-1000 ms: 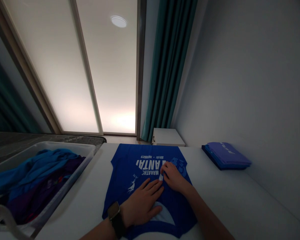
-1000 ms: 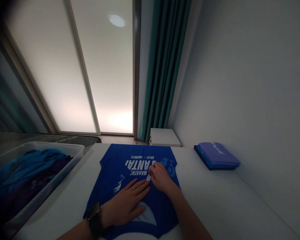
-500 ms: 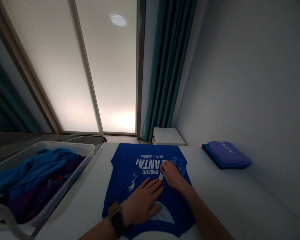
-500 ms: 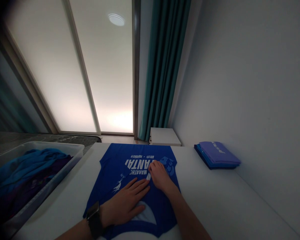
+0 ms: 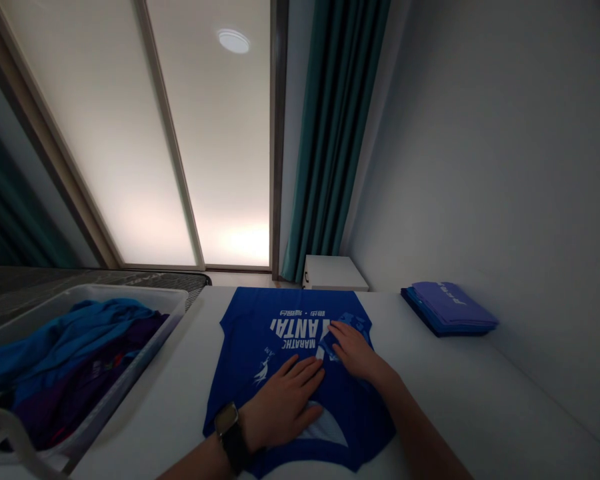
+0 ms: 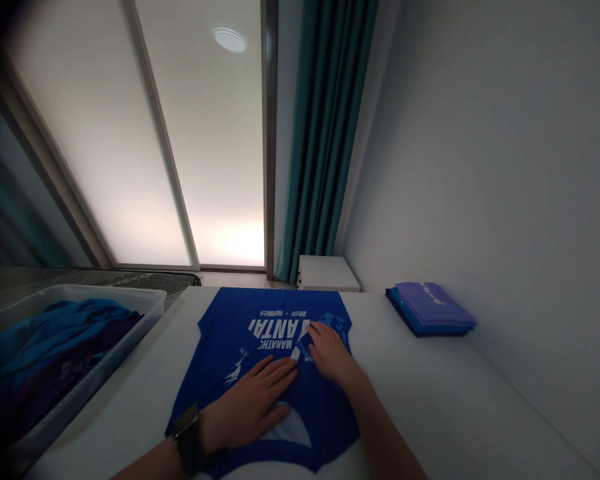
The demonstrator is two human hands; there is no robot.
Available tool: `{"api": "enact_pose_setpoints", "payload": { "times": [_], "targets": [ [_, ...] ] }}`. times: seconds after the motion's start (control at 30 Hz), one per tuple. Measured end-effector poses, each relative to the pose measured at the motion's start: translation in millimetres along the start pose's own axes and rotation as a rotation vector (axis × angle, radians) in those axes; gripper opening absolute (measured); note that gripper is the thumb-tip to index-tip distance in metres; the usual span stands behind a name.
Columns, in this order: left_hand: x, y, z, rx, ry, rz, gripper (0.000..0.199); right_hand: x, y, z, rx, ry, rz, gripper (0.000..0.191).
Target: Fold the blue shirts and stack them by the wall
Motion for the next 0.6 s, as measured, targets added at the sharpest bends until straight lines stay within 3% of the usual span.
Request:
{"api": "enact_pose_setpoints", "payload": {
  "times": [0.2, 0.43, 0.6],
  "targets": [
    [1.4, -14.7, -7.3, 0.030, -0.075, 0.033, 0.059, -7.3, -4.1, 11.8, -0.018, -0.022, -0.108, 0.055],
    [-3.5, -47.1, -22.4, 0.045, -0.153, 0.030, 0.055, -6.9, -6.3, 19.4, -0.015, -0.079, -0.123, 0.054],
    [-3.0, -50.7, -24.0, 0.024, -0.189, 0.032, 0.050, -6.6, -4.6, 16.2, 0.007, -0.066, -0.106, 0.053]
  ]
}}
Point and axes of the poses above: each hand's wrist, its own y-axis away from the middle knuckle, its own x-axis out of the back of the hand, z = x × y, the point moved 9 cm from there along -y, towards the middle knuckle, and after that the axes turned 12 degrees about -x, right-handed, at the moved point
